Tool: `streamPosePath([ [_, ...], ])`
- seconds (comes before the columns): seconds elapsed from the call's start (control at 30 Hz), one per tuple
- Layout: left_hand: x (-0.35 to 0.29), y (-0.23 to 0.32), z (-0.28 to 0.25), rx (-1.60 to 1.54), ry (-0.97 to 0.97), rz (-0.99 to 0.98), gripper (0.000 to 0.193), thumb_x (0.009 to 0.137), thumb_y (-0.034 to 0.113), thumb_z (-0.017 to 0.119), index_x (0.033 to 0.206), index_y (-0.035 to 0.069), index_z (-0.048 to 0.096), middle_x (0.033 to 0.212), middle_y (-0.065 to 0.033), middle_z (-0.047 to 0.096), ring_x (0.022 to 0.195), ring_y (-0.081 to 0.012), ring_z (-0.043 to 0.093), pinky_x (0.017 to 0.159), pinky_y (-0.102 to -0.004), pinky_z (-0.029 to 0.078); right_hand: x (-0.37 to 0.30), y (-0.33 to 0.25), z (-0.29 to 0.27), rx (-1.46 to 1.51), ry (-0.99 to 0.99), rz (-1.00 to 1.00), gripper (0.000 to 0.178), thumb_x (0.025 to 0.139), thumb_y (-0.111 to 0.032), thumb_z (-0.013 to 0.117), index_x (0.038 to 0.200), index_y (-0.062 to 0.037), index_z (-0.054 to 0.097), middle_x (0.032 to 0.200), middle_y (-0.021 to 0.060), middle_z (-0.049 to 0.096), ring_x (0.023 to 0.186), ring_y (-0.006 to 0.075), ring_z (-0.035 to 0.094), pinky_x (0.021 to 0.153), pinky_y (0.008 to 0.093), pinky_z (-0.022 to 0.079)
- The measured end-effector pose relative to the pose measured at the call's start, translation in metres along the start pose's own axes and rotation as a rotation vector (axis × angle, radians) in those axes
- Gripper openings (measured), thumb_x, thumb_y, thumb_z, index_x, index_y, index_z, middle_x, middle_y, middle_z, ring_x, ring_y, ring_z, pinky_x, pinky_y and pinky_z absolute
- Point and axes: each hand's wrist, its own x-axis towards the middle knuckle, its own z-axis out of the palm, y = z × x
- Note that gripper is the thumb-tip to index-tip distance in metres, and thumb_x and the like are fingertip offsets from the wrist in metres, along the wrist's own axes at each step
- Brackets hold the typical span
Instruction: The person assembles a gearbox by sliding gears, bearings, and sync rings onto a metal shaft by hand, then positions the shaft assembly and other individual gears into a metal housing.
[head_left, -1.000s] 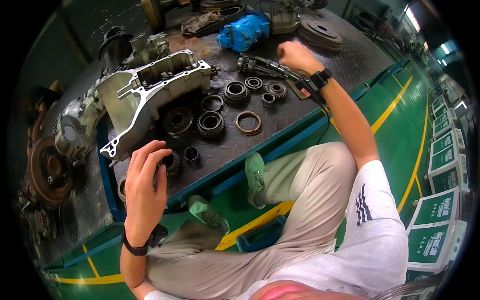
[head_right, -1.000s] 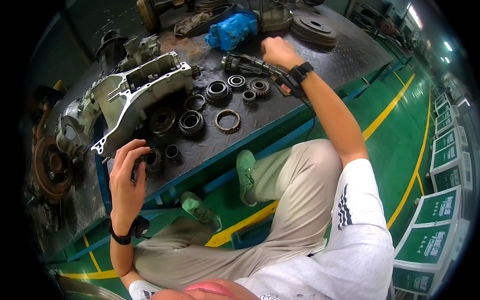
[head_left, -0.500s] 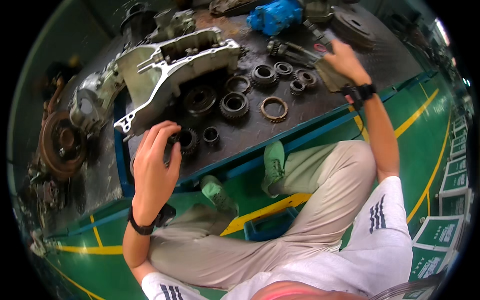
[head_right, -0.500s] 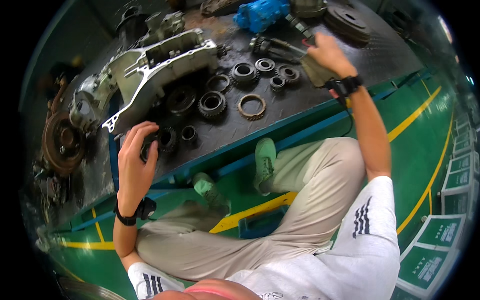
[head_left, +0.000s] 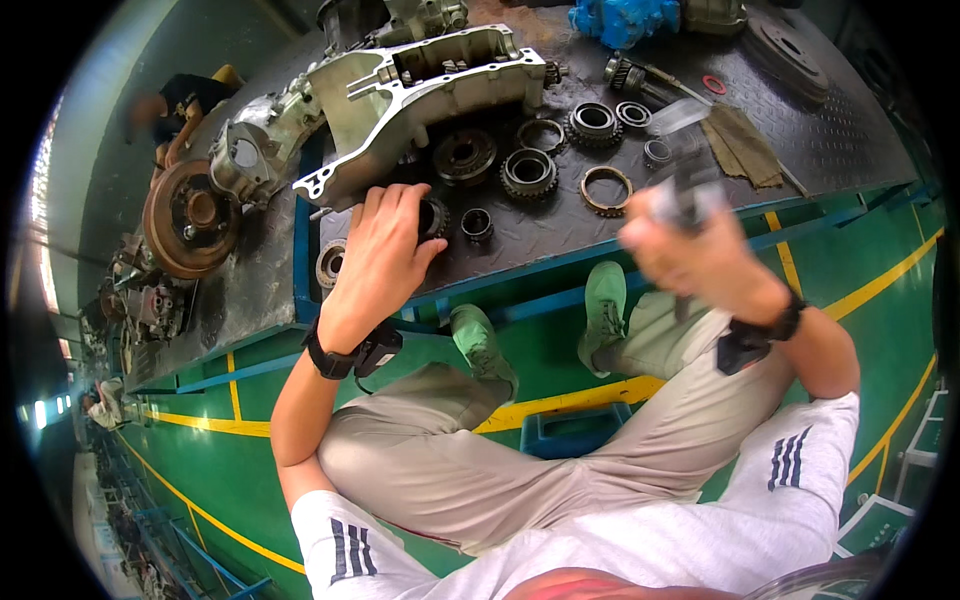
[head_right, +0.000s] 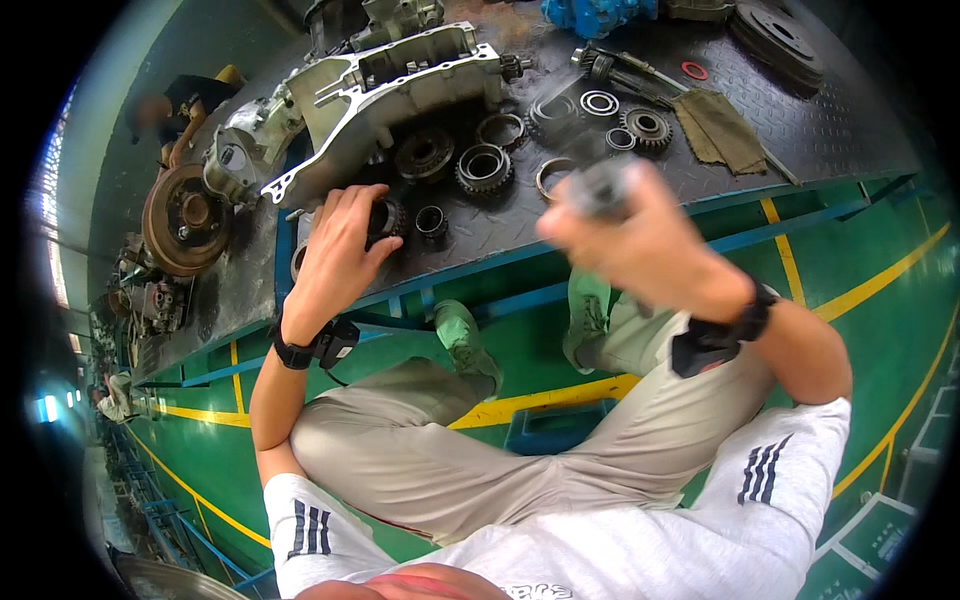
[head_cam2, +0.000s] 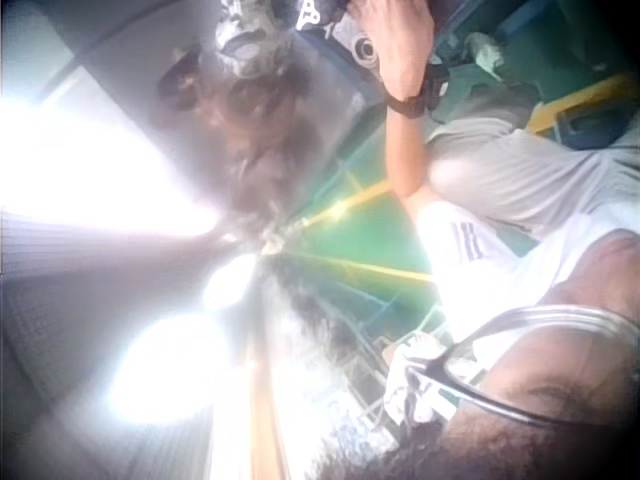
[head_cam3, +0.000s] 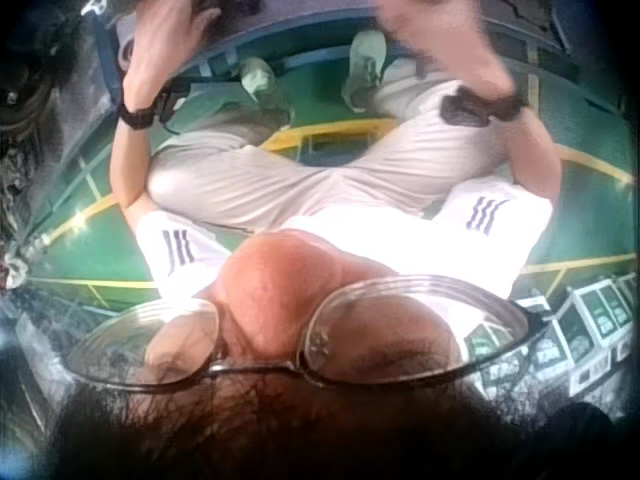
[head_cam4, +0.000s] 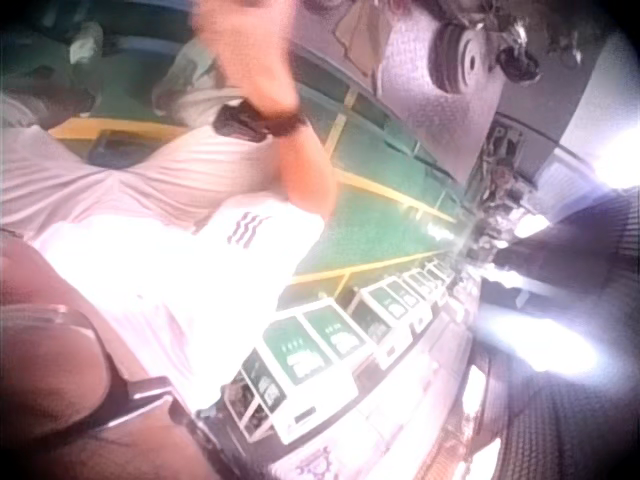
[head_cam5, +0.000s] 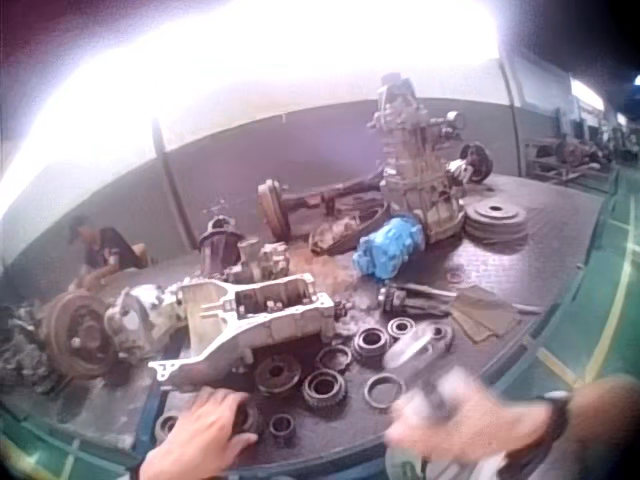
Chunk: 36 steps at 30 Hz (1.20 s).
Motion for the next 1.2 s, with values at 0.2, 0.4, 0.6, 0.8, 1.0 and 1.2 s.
streamPosePath([
  [0.2,0.015,0.049,-0.059,-0.268,0.229,-0.013,0.054,0.094,0.021,0.082,0.141,-0.001,0.067,0.133,-0.0181,0.068,0.119,-0.0329,0.067,0.104,-0.0414,0.052,0.017,0.067,0.043,-0.242,-0.224,0.222,0.036,0.098,-0.025,0.079,0.076,-0.002,0.061,0.069,-0.0012,0.059,0.064,0.0072,0.053,0.06,0.0317,0.043],
  [0.4,0.016,0.08,-0.042,-0.641,-0.049,0.341,0.071,0.073,0.014,0.095,0.139,0.003,0.072,0.136,-0.0158,0.064,0.117,-0.0316,0.07,0.098,-0.0383,0.058,0.011,0.067,0.045,-0.137,-0.276,0.06,0.023,0.098,-0.022,0.078,0.089,-0.0005,0.073,0.071,0.0015,0.064,0.069,0.0072,0.057,0.064,0.0325,0.047],
  [0.6,0.018,0.094,-0.007,-0.741,-0.087,0.456,0.093,0.073,0.008,0.099,0.157,0.008,0.058,0.14,-0.0164,0.069,0.121,-0.0335,0.072,0.097,-0.0415,0.06,0.018,0.105,0.046,-0.064,-0.337,-0.203,0.027,0.087,-0.009,0.09,0.109,0.0,0.077,0.099,0.0081,0.08,0.089,0.0126,0.069,0.084,0.0352,0.058],
  [0.8,0.017,0.088,0.009,-0.907,-0.194,0.51,0.109,0.072,-0.002,0.095,0.168,0.005,0.044,0.142,-0.0159,0.075,0.128,-0.0358,0.071,0.111,-0.0453,0.052,0.009,0.122,0.044,0.197,-0.442,-0.176,0.083,0.09,-0.008,0.09,0.161,-0.0076,0.046,0.142,0.0088,0.066,0.131,0.017,0.062,0.115,0.0378,0.05],
  [1.0,0.014,0.083,0.021,-0.904,-0.175,0.472,0.104,0.072,-0.003,0.092,0.166,0.004,0.046,0.144,-0.0144,0.075,0.131,-0.0362,0.068,0.113,-0.0449,0.05,0.014,0.094,0.03,0.176,-0.679,0.169,0.084,0.09,-0.012,0.093,0.16,-0.0038,0.046,0.148,0.0086,0.061,0.141,0.019,0.056,0.122,0.0384,0.046],
  [1.2,0.003,0.075,0.022,-0.918,-0.296,0.475,0.097,0.075,0.001,0.093,0.162,0.005,0.052,0.158,-0.014,0.065,0.142,-0.0366,0.059,0.116,-0.0478,0.049,0.016,0.096,0.024,0.309,-0.795,0.064,0.092,0.092,-0.062,0.087,0.153,-0.0018,0.053,0.139,0.0071,0.059,0.13,0.0187,0.057,0.113,0.0358,0.047],
])
